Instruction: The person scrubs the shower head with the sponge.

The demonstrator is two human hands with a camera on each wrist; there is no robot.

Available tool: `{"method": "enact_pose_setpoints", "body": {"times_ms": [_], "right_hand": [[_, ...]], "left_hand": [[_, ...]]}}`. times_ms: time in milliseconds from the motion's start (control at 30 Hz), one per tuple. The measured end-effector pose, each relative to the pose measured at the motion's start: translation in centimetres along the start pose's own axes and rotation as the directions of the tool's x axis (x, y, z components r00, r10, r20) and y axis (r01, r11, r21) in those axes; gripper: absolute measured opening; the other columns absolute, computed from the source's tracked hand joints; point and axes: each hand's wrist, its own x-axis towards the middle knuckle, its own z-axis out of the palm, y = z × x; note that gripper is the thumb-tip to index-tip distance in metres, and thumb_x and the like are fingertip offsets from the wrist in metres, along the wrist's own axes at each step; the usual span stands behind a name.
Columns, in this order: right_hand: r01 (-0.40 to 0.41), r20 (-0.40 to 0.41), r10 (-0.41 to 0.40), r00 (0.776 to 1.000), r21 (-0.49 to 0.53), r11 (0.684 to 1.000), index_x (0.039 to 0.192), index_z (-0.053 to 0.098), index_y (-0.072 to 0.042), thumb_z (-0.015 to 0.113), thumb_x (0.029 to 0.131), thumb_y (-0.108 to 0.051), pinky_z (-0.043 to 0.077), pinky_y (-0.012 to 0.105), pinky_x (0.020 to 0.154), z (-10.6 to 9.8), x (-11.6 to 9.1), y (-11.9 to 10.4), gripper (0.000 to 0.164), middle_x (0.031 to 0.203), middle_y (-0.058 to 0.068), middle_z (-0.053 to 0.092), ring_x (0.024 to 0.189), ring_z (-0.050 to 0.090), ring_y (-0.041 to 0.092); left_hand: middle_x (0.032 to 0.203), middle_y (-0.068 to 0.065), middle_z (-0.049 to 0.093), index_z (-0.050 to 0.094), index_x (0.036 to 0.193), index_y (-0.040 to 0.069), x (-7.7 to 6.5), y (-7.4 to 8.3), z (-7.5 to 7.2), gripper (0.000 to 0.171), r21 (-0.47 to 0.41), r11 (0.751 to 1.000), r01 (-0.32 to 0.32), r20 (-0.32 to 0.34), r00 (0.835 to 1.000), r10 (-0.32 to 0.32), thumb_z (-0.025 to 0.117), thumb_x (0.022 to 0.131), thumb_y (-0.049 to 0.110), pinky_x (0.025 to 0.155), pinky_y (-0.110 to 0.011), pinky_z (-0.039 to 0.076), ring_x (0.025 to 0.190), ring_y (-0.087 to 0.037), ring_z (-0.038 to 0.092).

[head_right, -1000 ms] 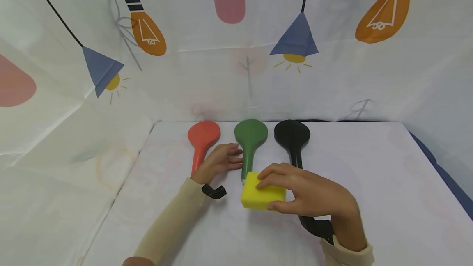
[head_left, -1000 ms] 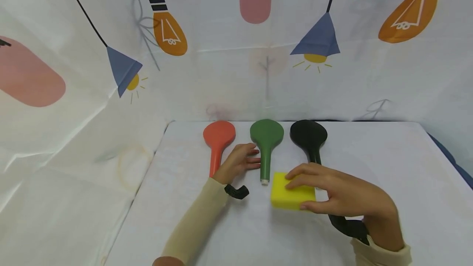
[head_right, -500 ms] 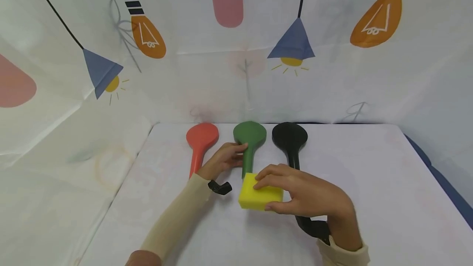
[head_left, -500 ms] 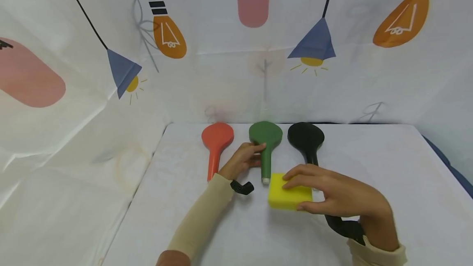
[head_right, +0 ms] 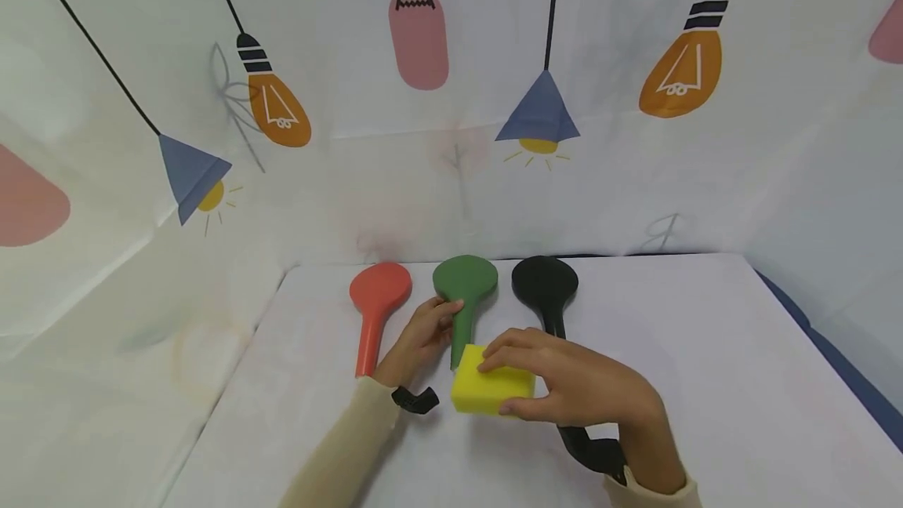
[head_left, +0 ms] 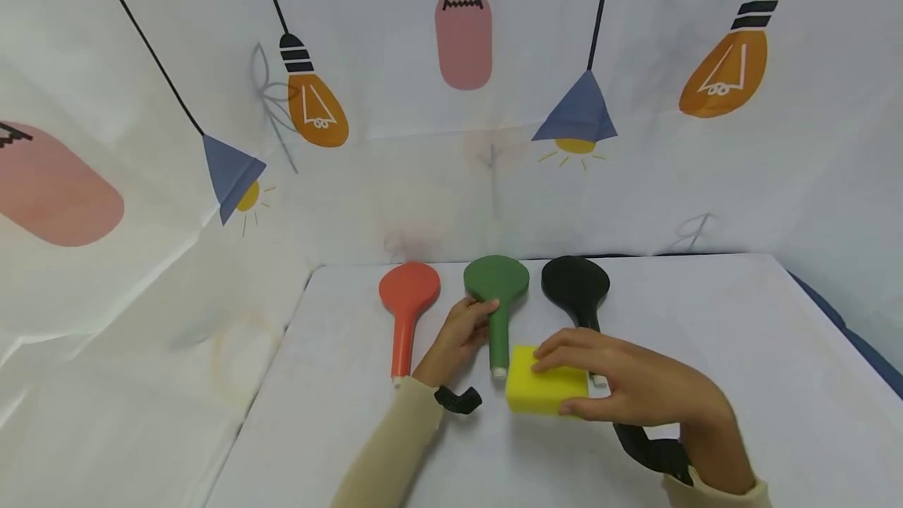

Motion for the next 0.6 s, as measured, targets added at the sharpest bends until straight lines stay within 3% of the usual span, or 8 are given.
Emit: {"method": "enact_pose_setpoints", "body": {"times_ms": [100, 233, 400, 500, 600], "right_hand": [[0.006, -0.056, -0.008, 0.998, -0.03, 1.0, 0.131, 0.059, -0.025, 0.072, 0.093, -0.029, 0.054, 0.021, 0.093, 0.0, 0.0, 0.1, 0.04, 0.131, -0.005, 0.058, 0.111, 0.056, 0.007], [0.006, -0.169, -0.02, 0.985, -0.083, 0.997, 0.133, 0.059, -0.024, 0.077, 0.089, -0.021, 0.051, 0.018, 0.094, 0.1, 0.5, 0.3, 0.047, 0.133, -0.003, 0.057, 0.114, 0.055, 0.008], [-0.072, -0.328, 0.03, 0.944, -0.115, 0.991, 0.135, 0.06, -0.024, 0.082, 0.081, -0.014, 0.047, 0.011, 0.096, 0.5, 1.1, 0.1, 0.059, 0.141, 0.0, 0.052, 0.122, 0.052, 0.011], [-0.033, -0.441, -0.043, 0.897, -0.164, 0.986, 0.133, 0.063, -0.019, 0.076, 0.09, -0.025, 0.043, 0.008, 0.099, 1.0, 1.9, -0.4, 0.046, 0.141, 0.007, 0.053, 0.123, 0.052, 0.014], [0.045, -0.515, -0.162, 0.842, -0.234, 0.971, 0.127, 0.067, -0.013, 0.063, 0.098, -0.039, 0.041, 0.009, 0.104, 1.7, 3.3, -1.2, 0.039, 0.138, 0.015, 0.054, 0.125, 0.051, 0.019]], "left_hand": [[0.131, -0.009, 0.061, 0.045, 0.143, 0.009, -1.3, 0.0, -0.5, 0.063, -0.041, 0.997, -0.063, 0.05, 0.997, 0.065, 0.076, 0.089, 0.022, 0.084, -0.028, 0.054, 0.099, -0.018, 0.061], [0.14, -0.01, 0.059, 0.041, 0.143, 0.012, -3.5, 0.9, -1.4, 0.061, -0.075, 0.987, -0.142, 0.138, 0.979, 0.151, 0.072, 0.091, 0.013, 0.086, -0.031, 0.053, 0.1, -0.016, 0.062], [0.14, -0.009, 0.058, 0.042, 0.143, 0.014, -6.6, 2.6, -1.3, 0.062, -0.089, 0.981, -0.171, 0.24, 0.952, 0.187, 0.073, 0.089, 0.009, 0.091, -0.034, 0.055, 0.104, -0.017, 0.065], [0.135, -0.007, 0.06, 0.041, 0.144, 0.015, -8.9, 3.7, -0.9, 0.064, -0.098, 0.978, -0.185, 0.331, 0.92, 0.208, 0.073, 0.089, 0.008, 0.094, -0.033, 0.056, 0.105, -0.018, 0.067], [0.13, -0.007, 0.061, 0.038, 0.144, 0.012, -10.9, 4.8, -0.7, 0.063, -0.107, 0.966, -0.235, 0.434, 0.863, 0.258, 0.069, 0.09, 0.004, 0.095, -0.032, 0.056, 0.104, -0.017, 0.068]]}}
